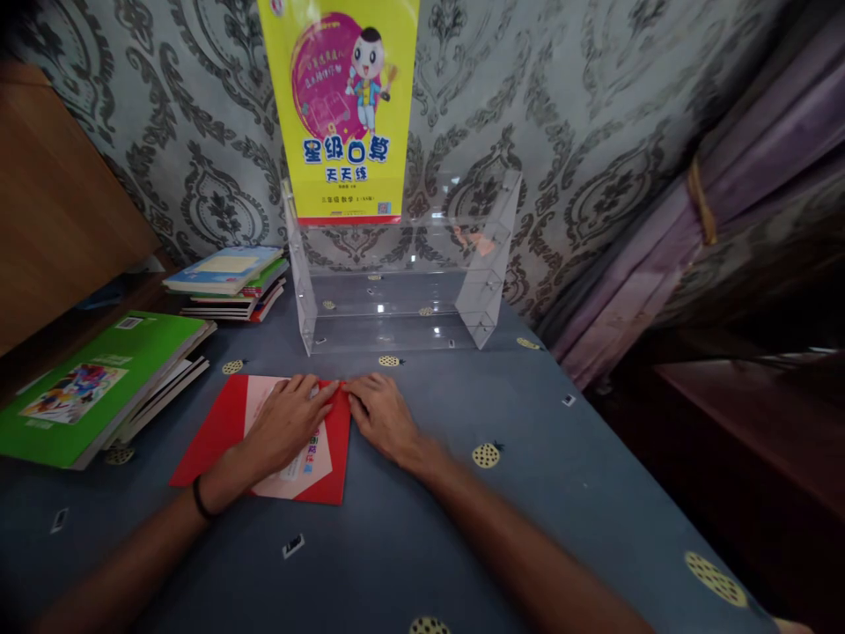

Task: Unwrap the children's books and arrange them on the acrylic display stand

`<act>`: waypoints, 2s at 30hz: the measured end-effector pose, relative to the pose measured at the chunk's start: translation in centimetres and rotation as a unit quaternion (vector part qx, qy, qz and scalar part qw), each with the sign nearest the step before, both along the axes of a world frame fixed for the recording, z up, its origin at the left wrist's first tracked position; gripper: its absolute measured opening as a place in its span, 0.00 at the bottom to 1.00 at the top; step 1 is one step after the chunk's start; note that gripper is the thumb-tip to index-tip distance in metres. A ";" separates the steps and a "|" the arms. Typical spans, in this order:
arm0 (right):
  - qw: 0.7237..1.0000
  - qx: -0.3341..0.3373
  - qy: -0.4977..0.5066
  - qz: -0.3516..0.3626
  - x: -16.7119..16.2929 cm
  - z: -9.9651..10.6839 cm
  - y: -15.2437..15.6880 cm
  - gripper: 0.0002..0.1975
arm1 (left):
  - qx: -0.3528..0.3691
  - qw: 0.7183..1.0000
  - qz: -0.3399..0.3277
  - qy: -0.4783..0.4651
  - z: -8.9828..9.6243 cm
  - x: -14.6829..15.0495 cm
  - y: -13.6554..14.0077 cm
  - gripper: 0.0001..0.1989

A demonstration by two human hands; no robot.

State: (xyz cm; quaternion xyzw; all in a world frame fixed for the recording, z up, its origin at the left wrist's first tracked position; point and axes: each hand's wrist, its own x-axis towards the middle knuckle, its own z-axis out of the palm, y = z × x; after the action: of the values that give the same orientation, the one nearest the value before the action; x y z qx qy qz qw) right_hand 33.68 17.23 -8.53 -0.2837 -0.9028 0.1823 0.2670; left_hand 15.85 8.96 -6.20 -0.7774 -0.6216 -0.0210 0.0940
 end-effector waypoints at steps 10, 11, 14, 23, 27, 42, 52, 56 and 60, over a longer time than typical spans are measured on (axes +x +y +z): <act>0.998 -0.024 0.063 0.001 0.3 -0.7 0.8 0.17 | 0.003 0.999 -0.025 -0.030 -0.1 0.4 0.4 0.19; 0.997 -0.038 0.073 -0.006 0.4 -0.7 0.9 0.18 | 0.005 0.999 -0.028 -0.026 -0.1 0.4 0.4 0.19; 0.991 -0.082 0.100 -0.022 0.7 -1.0 1.2 0.23 | 0.013 0.999 -0.029 -0.015 -0.4 0.4 0.4 0.20; 0.991 -0.077 0.110 -0.015 0.7 -1.3 1.1 0.24 | 0.035 0.998 -0.050 -0.034 -0.5 0.2 0.1 0.18; 0.992 -0.072 0.106 -0.020 0.7 -1.3 1.0 0.23 | 0.031 0.997 -0.060 -0.036 -0.2 0.2 -0.1 0.19; 0.994 -0.064 0.087 -0.025 0.6 -1.4 1.1 0.22 | 0.005 0.994 -0.093 -0.061 -0.4 0.3 -1.9 0.18; 0.999 -0.025 0.031 -0.001 0.2 -0.9 0.8 0.12 | -0.025 0.981 -0.157 -0.111 -0.8 -0.3 -4.1 0.20; 0.999 0.038 -0.032 0.011 0.0 -0.9 0.3 0.10 | -0.024 0.981 -0.153 -0.113 -1.2 0.0 -4.3 0.21; 0.996 0.071 -0.054 0.013 -0.1 -1.0 0.2 0.11 | -0.017 0.978 -0.158 -0.132 -1.1 0.0 -4.4 0.19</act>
State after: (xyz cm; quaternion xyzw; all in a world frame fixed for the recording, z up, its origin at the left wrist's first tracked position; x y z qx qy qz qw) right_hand 33.62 17.44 -9.52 -0.2616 -0.9302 0.1058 0.2348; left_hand 15.84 4.59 -7.27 -0.8578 -0.4979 -0.1274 -0.0063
